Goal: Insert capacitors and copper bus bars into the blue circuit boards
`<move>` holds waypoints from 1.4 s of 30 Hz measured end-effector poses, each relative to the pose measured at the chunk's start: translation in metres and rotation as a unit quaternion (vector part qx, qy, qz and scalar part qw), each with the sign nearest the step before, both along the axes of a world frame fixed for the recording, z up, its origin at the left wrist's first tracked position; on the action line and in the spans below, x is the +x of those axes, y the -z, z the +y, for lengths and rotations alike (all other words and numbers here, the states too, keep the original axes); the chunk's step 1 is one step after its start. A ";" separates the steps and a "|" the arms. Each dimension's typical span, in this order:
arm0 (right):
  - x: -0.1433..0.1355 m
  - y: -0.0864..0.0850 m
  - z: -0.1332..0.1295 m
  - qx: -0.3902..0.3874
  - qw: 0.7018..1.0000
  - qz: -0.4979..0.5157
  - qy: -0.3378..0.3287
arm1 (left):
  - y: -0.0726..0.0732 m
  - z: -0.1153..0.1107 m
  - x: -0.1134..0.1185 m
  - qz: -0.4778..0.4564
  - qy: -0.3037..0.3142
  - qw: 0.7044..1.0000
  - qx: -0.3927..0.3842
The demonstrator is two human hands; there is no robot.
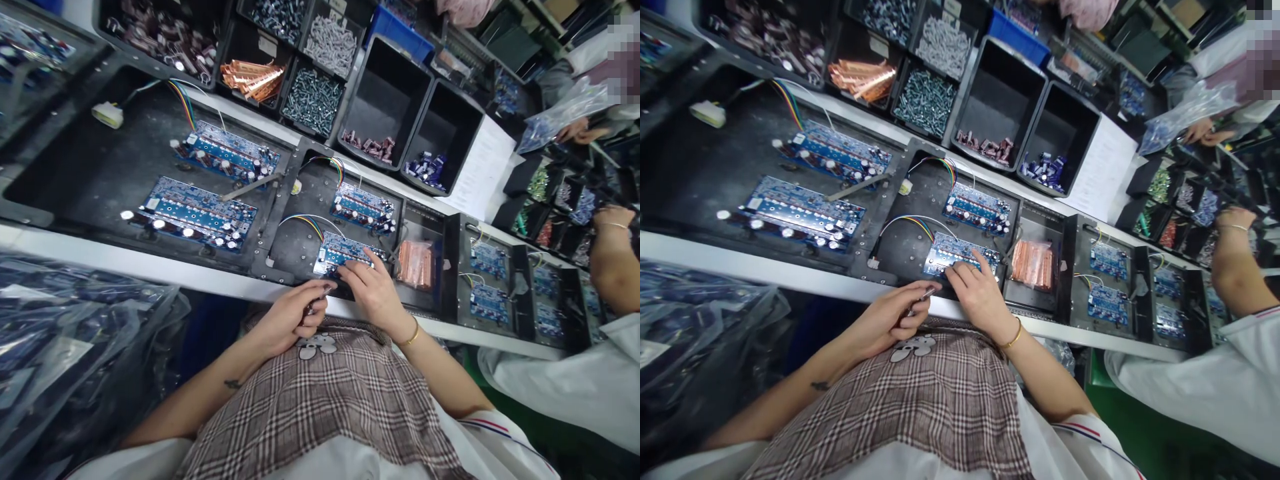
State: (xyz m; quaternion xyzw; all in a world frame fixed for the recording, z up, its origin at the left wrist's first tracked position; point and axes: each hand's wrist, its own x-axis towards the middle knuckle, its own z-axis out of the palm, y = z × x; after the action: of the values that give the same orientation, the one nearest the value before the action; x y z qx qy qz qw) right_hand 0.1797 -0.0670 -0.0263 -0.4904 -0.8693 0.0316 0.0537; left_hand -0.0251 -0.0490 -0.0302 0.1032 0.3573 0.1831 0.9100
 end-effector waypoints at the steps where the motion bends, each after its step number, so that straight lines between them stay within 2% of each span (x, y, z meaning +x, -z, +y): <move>1: 0.001 0.001 0.000 0.007 1.000 0.006 -0.001 | 0.000 0.000 0.001 -0.004 -0.005 1.000 -0.004; 4: 0.003 0.000 0.004 0.012 1.000 0.020 -0.002 | 0.000 0.000 0.002 -0.007 -0.017 1.000 0.004; 9: 0.006 -0.007 0.011 -0.008 0.997 0.011 -0.073 | 0.005 -0.002 0.004 0.002 -0.015 1.000 0.001; 14: 0.004 -0.002 0.005 0.005 0.999 0.000 -0.038 | 0.005 -0.002 0.003 0.015 -0.013 1.000 -0.010; 18: 0.001 0.001 0.002 -0.011 0.999 -0.006 -0.037 | 0.005 -0.003 0.003 0.011 -0.014 1.000 -0.003; 26: -0.007 0.004 -0.002 -0.011 0.999 -0.039 0.019 | 0.011 -0.010 0.004 -0.008 -0.014 1.000 0.013; 35: -0.015 -0.002 0.001 -0.015 0.996 -0.080 -0.019 | 0.009 -0.013 0.003 0.000 -0.015 1.000 0.021; 38: -0.015 -0.008 0.000 -0.028 0.998 -0.055 -0.005 | 0.009 -0.013 0.004 0.010 -0.018 0.999 0.024; 42: -0.019 -0.027 -0.006 -0.029 0.996 0.080 0.019 | 0.009 -0.011 0.004 0.014 -0.007 1.000 0.027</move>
State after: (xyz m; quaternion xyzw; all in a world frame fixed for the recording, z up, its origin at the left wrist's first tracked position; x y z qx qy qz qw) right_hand 0.1605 -0.0733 0.0004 -0.5039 -0.8516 0.0946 0.1090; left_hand -0.0213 -0.0599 -0.0388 0.1276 0.3654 0.1972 0.9007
